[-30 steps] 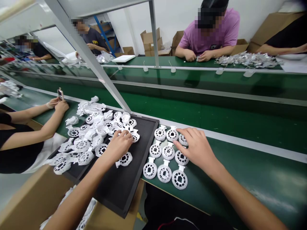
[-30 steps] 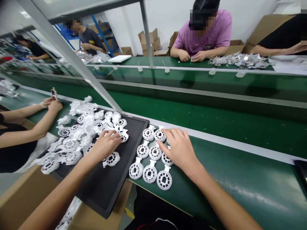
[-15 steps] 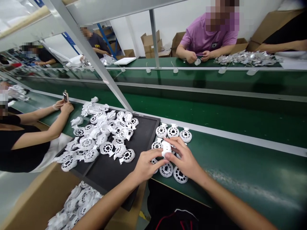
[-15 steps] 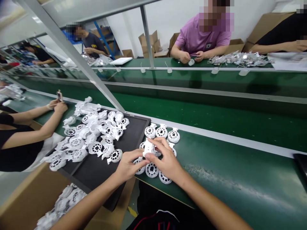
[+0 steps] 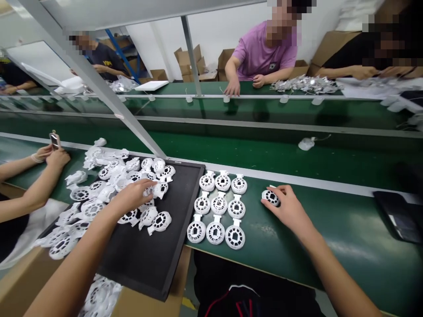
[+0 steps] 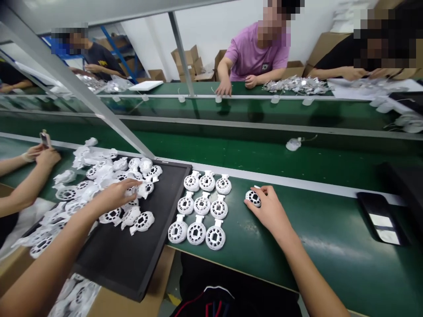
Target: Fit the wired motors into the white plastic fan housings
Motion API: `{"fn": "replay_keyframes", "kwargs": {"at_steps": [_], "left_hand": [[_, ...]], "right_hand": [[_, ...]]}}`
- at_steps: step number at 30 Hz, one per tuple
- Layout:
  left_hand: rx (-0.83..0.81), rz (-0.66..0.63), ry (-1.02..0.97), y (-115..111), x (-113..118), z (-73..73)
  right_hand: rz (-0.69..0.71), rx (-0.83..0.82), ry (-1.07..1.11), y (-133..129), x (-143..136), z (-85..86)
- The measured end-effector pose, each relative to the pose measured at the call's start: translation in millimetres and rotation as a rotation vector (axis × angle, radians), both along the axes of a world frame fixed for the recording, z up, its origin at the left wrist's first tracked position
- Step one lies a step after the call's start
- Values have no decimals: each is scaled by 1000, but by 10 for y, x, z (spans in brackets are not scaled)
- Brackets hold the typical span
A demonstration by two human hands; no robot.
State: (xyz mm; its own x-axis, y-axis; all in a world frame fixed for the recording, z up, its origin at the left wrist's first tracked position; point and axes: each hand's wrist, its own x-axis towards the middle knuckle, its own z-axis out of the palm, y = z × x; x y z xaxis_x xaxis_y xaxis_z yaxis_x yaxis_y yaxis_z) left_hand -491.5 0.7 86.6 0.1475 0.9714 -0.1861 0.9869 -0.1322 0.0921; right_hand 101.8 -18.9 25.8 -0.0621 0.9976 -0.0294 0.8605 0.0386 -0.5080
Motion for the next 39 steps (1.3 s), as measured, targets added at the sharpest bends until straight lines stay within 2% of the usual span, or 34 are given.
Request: {"fn": "replay_keyframes", "kwargs": {"at_steps": [4,7,10,13,17,19,21,24,28,33,39], "left_hand": [[-108,-12,2,95,87,7],[-119,-12,2,138,97,43],[-14,-15,-56,124,115,77],[167,69,-161,31,231,126],[403,166,-353,-156,643,222],[422,173,-439,-249,948,263],[355,144,-470,-332,1279,281],[258,18,-370,-422,1731,244],[302,-67,-145,-454,2102,105],[362,-90,31,-416,2238,-38],[310,-27,144,-416,2278,-79]], "right_hand": [[40,113,139,156,-193,214],[154,214,240,268,-481,366],[258,233,265,333,-774,401],[283,257,234,365,-948,351],[286,263,159,391,-999,257],[287,256,131,402,-996,218],[284,252,110,409,-993,196],[276,268,87,392,-981,221],[282,378,114,259,-949,368],[335,428,149,1,-962,468],[332,371,169,-141,-996,329]]}}
